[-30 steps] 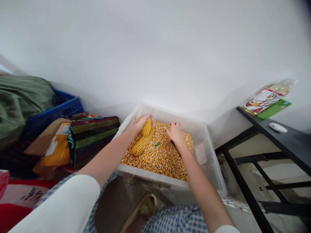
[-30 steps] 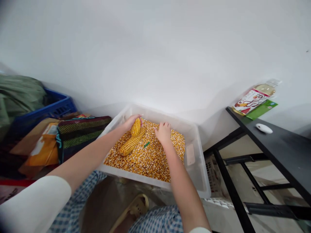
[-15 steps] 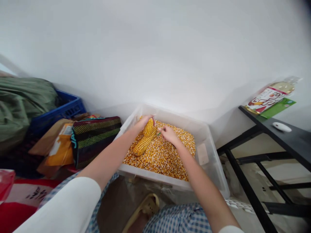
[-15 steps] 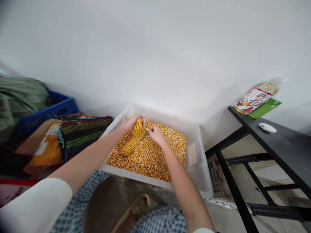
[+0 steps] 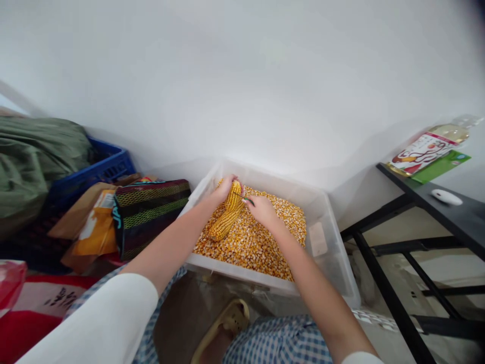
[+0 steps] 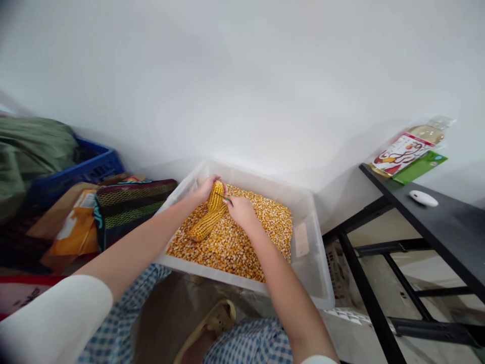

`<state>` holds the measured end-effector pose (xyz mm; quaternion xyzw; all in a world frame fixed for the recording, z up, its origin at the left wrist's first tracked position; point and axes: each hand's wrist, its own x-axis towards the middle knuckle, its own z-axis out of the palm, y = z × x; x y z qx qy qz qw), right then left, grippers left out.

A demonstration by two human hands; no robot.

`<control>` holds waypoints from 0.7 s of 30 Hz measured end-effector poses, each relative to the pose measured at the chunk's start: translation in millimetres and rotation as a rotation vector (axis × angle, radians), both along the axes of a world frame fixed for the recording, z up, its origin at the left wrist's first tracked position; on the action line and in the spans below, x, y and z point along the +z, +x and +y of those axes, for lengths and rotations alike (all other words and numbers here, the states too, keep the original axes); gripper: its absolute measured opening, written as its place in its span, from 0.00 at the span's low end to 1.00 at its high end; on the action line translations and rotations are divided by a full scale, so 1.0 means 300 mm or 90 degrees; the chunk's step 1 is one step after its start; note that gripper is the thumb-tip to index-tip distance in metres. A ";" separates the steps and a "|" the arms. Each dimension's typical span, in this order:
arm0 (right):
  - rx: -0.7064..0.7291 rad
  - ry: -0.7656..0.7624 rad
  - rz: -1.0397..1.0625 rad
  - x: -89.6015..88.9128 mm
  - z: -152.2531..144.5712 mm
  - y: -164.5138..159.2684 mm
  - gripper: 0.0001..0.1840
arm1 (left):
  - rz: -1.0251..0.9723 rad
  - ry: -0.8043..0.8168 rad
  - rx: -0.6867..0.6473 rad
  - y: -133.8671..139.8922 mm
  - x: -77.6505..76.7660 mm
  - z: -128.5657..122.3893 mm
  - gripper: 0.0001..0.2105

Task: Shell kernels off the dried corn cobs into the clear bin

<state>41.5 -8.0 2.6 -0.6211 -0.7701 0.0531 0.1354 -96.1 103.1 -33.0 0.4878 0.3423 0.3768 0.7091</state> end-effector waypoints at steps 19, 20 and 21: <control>-0.076 -0.032 -0.141 0.048 -0.030 -0.022 0.22 | 0.022 -0.005 -0.010 0.008 0.015 -0.009 0.24; -0.075 -0.029 -0.136 0.052 -0.032 -0.023 0.22 | 0.023 -0.004 -0.008 0.008 0.014 -0.008 0.24; -0.073 -0.026 -0.132 0.055 -0.034 -0.024 0.21 | 0.031 -0.001 -0.003 0.009 0.013 -0.007 0.24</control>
